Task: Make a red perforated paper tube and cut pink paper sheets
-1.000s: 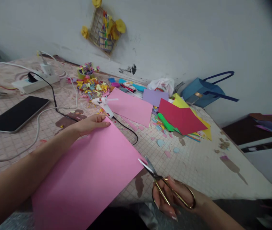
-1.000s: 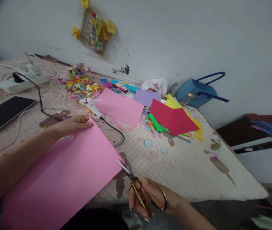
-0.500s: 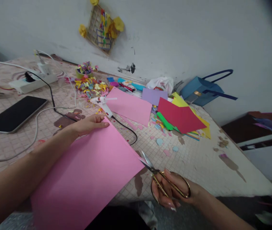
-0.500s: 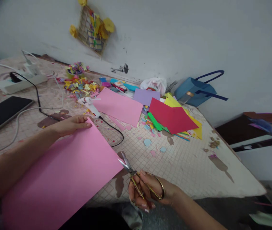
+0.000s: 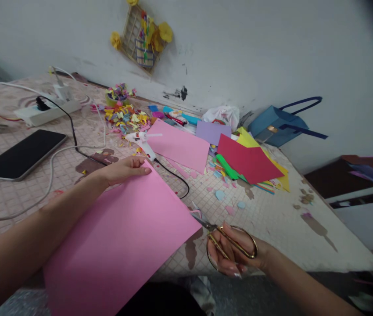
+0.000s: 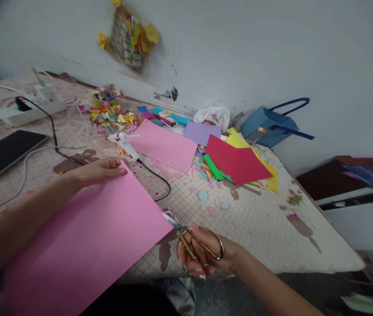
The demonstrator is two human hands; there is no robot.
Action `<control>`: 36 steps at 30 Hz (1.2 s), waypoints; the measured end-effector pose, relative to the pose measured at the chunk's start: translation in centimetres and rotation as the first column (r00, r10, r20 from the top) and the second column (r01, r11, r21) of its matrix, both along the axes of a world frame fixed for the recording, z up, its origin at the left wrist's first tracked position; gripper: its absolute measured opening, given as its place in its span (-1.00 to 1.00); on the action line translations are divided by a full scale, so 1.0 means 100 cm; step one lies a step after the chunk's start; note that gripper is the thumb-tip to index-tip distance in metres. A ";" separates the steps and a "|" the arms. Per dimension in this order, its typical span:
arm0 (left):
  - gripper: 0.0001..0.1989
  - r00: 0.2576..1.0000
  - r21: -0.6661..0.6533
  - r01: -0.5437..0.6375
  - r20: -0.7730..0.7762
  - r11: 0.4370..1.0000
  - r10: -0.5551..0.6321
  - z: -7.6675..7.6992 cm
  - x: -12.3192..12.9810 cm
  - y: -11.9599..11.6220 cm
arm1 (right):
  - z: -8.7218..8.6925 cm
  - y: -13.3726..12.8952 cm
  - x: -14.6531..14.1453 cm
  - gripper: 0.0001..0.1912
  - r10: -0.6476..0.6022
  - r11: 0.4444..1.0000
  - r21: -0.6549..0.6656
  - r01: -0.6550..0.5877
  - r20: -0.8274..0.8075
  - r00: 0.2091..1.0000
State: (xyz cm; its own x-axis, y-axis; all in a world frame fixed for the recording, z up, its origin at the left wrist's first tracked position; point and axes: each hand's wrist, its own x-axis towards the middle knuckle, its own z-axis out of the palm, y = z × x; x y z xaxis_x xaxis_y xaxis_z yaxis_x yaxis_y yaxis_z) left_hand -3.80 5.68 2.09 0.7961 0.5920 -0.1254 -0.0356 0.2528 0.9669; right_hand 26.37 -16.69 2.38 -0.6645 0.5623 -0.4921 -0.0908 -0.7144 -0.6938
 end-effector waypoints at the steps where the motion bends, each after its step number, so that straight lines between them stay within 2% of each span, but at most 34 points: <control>1: -0.77 1.000 0.001 0.003 -0.002 1.000 -0.003 0.000 0.000 0.000 | 0.000 0.000 -0.001 -0.17 0.000 1.000 0.001 0.000 -0.002 1.000; 9: -0.78 0.999 0.013 0.009 -0.032 1.000 -0.008 0.000 0.000 -0.002 | -0.004 0.013 -0.010 -0.18 0.037 0.999 0.027 -0.036 -0.041 0.998; 15: -0.80 0.999 0.024 0.029 -0.020 0.999 -0.029 -0.004 0.000 0.000 | 0.002 0.018 -0.020 -0.24 -0.010 0.996 0.085 0.011 -0.011 1.000; 24: -0.81 0.999 0.044 0.042 -0.019 0.998 -0.041 -0.005 -0.001 -0.001 | 0.001 0.021 -0.024 -0.29 -0.059 0.983 0.177 0.046 0.068 0.996; 32: -0.82 0.999 0.066 0.042 -0.028 0.997 -0.040 -0.006 -0.001 0.001 | 0.002 0.023 -0.021 -0.29 -0.069 0.970 0.241 0.017 0.209 0.976; 36: -0.82 0.999 0.074 0.032 -0.036 0.997 -0.030 -0.009 -0.001 0.002 | 0.003 0.025 -0.024 -0.30 -0.091 0.961 0.276 0.027 0.222 0.971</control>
State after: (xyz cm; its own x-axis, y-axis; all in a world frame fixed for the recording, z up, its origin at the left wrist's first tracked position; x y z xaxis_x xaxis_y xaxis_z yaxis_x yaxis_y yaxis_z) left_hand -3.88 5.88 1.23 0.8101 0.5759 -0.1101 0.0051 0.1809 0.9835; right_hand 23.98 -14.19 2.70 -0.5128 0.7295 -0.4526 0.0584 -0.4964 -0.8662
